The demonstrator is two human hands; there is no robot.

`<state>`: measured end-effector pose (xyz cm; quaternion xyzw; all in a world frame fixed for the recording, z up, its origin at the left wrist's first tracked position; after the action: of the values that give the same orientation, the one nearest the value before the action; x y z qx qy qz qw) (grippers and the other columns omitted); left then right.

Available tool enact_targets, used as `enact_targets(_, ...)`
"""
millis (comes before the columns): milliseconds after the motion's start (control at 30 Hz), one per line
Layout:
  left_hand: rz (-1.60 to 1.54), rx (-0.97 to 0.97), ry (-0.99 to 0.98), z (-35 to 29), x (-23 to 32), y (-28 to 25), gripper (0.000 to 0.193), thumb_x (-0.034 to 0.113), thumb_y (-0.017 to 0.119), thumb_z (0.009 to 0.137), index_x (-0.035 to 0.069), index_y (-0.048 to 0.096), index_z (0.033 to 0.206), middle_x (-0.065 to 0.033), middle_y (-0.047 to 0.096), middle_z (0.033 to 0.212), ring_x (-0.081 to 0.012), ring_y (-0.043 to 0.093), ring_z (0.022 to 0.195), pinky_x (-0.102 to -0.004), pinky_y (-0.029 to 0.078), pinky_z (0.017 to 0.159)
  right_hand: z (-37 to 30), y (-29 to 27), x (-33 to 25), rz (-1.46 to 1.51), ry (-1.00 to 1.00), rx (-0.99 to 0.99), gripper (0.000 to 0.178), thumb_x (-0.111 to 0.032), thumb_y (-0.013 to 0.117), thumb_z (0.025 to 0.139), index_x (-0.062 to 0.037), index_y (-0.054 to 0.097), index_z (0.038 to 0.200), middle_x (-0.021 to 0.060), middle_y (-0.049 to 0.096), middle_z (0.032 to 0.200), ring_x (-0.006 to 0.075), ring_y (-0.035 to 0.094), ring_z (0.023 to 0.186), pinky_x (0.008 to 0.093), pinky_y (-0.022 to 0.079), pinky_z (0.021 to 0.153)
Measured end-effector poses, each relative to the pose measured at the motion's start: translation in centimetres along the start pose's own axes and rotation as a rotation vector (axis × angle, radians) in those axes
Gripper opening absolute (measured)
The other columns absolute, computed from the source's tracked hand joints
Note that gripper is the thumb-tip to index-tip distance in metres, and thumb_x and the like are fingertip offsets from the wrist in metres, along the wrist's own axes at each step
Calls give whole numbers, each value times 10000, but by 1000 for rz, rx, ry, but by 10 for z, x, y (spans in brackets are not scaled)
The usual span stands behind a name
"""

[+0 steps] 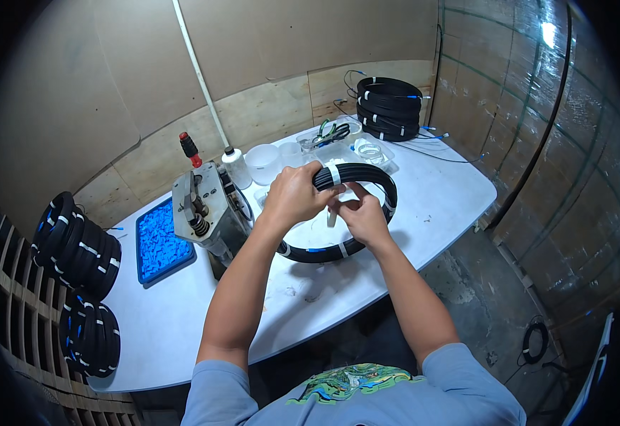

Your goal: The recorder is shown manually assembling a wire harness by applying tape and using a terminal crimping machine.

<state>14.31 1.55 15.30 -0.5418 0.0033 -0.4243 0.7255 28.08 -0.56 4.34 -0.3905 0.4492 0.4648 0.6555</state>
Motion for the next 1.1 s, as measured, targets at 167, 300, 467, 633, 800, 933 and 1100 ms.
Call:
enact_targets(167, 46, 15, 12, -1, -5, 2, 287, 310, 765, 786, 49, 691, 878, -200, 677, 697, -418, 673, 718, -492, 542, 683, -34, -55, -39, -401, -361, 248, 490, -162, 823, 770, -20, 650, 1207, 84, 700, 802, 211, 670, 750, 321, 517, 711)
enact_targets(300, 9, 75, 44, -2, -4, -3, 259, 252, 797, 767, 19, 696, 819, -176, 637, 620, -349, 651, 596, -412, 497, 590, -41, -63, -103, -704, -746, 426, 537, -104, 836, 705, -102, 654, 1210, 110, 621, 1004, 321, 590, 928, 408, 475, 854)
enact_targets(467, 10, 25, 32, 1, 4, 1, 288, 288, 801, 749, 42, 703, 863, -178, 673, 672, -392, 674, 684, -462, 541, 662, 7, -66, -79, -626, -489, 70, 535, 50, 678, 786, -108, 644, 1296, 203, 706, 1087, 361, 701, 952, 402, 556, 828)
enact_targets(633, 35, 30, -10, 2, -3, -1, 331, 335, 819, 742, 39, 703, 832, -165, 667, 649, -378, 669, 658, -456, 532, 640, 7, -66, -79, -546, -395, 2, 539, 79, 640, 793, -132, 656, 1288, 207, 697, 1126, 353, 698, 986, 384, 552, 865)
enact_targets(800, 96, 13, -26, 4, -8, 4, 360, 378, 787, 776, 35, 696, 837, -186, 679, 689, -401, 673, 688, -482, 537, 656, 10, -65, -77, -535, -414, -16, 545, 79, 675, 793, -126, 659, 1297, 176, 734, 1058, 255, 729, 894, 352, 556, 817)
enact_targets(933, 115, 15, -30, 2, -9, 2, 327, 348, 777, 780, 38, 695, 842, -195, 682, 708, -410, 677, 709, -496, 541, 671, 20, -60, -81, -409, -320, -235, 441, -37, 702, 864, -93, 656, 1299, 107, 739, 1048, 192, 694, 887, 312, 542, 806)
enact_targets(1100, 159, 19, 12, 1, 1, 5, 270, 303, 757, 774, 53, 699, 859, -203, 687, 723, -414, 680, 714, -501, 549, 680, 57, -39, -63, -346, 72, -646, 713, -638, 275, 1036, -102, 663, 1303, 100, 716, 1064, 170, 661, 890, 327, 526, 814)
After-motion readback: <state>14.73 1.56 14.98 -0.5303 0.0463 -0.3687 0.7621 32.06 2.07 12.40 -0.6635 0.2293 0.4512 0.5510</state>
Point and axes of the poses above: each hand's wrist, its own z-axis towards the middle knuckle, its own y-axis out of the palm, x = y × z, the point moved 9 cm from there along z, towards the middle knuckle
